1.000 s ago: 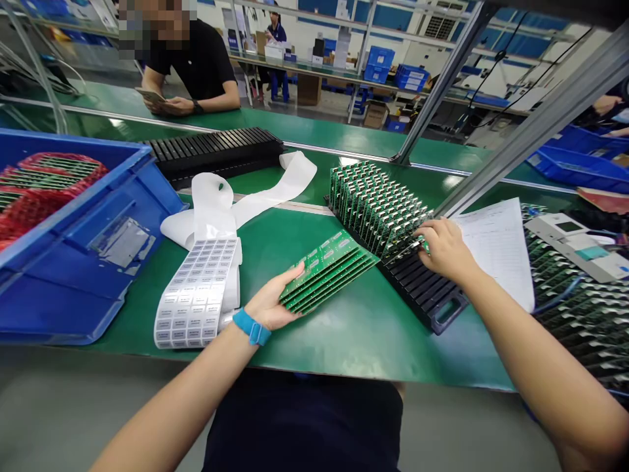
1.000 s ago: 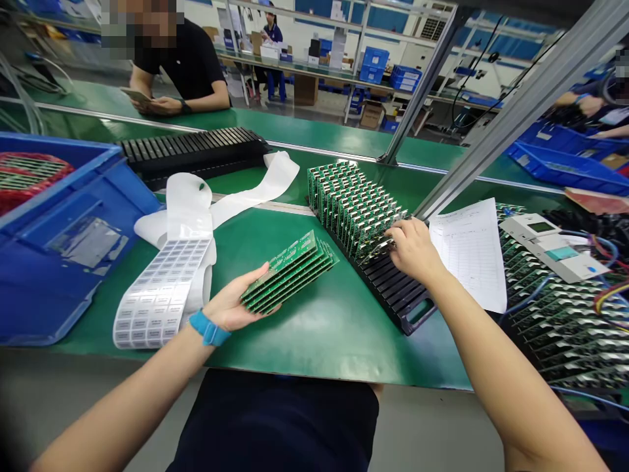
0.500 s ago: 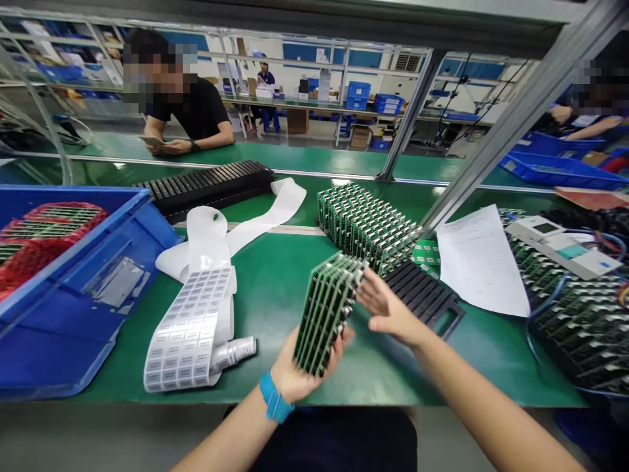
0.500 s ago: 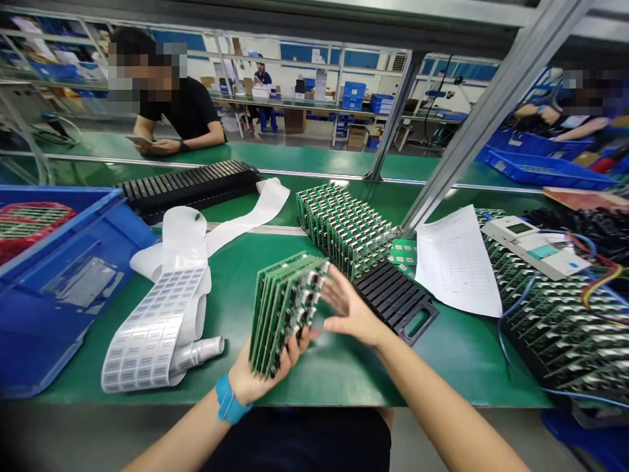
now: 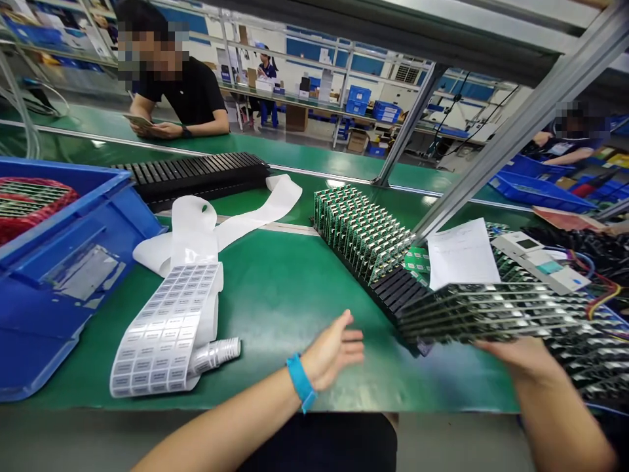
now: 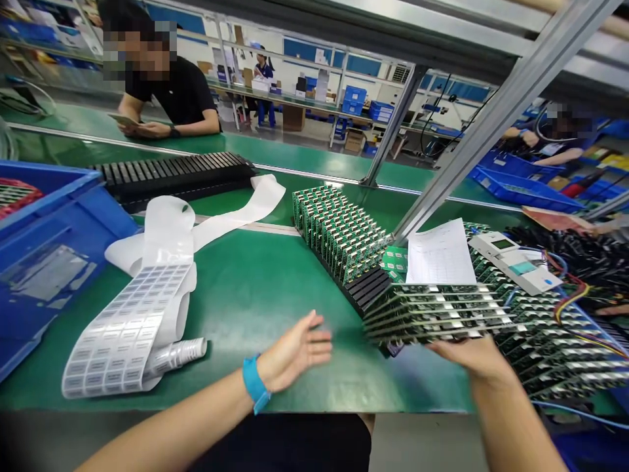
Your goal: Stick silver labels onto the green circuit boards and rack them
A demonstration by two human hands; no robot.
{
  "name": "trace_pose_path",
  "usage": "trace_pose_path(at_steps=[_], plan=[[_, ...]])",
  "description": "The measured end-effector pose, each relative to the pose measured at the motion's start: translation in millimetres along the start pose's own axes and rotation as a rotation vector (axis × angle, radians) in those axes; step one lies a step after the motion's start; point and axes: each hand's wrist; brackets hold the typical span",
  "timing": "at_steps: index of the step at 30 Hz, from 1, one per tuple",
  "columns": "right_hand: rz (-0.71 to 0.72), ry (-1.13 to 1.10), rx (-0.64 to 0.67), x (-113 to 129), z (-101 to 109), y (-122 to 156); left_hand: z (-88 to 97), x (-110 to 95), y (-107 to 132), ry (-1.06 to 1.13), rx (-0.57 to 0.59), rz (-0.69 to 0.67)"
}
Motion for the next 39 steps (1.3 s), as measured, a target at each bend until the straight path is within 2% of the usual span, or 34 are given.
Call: trace_pose_path(at_steps=[2,4,8,12,17,22,26,32,39], plan=[[0.156,0.402,0.026,15,25,-19,9.9,-7,-15,-0.124,-0.093,-0.163],[0.311,0.669,0.137,27,30,-40,14.5,-16,-30,-0.236,-0.12,-0.3],[0.535,1.08,0.372,34,8,-72,6.3,-30,-57,-0.46,-0.027,-0.554],[0.612,1.253,0.446,31,-9,-94,-6.8,-34,-77,-0.658,0.074,-0.712],[0.594,1.333,0.429,26,-11,-110,-14.4,-28,-99,-0.852,0.097,-0.784],[0.612,1.27,0.283,16,-15,-101,-19.2,-20,-112,-0.947,0.074,-0.791],[0.542,1.141,0.148,8,-16,-88,-20.4,-20,-110,-0.941,0.025,-0.788],[0.473,1.003,0.19,1,-9,-83,-23.6,-21,-110,-0.889,-0.004,-0.798],[0.51,0.927,0.171,4,-5,-80,-24.6,-17,-115,-0.874,-0.005,-0.814]])
Point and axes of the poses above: each hand's wrist, its own y-axis away from the middle knuckle, its own z-axis out of the back of the hand, x = y × z, and after that the axes turned 6 degrees about -z, right-handed
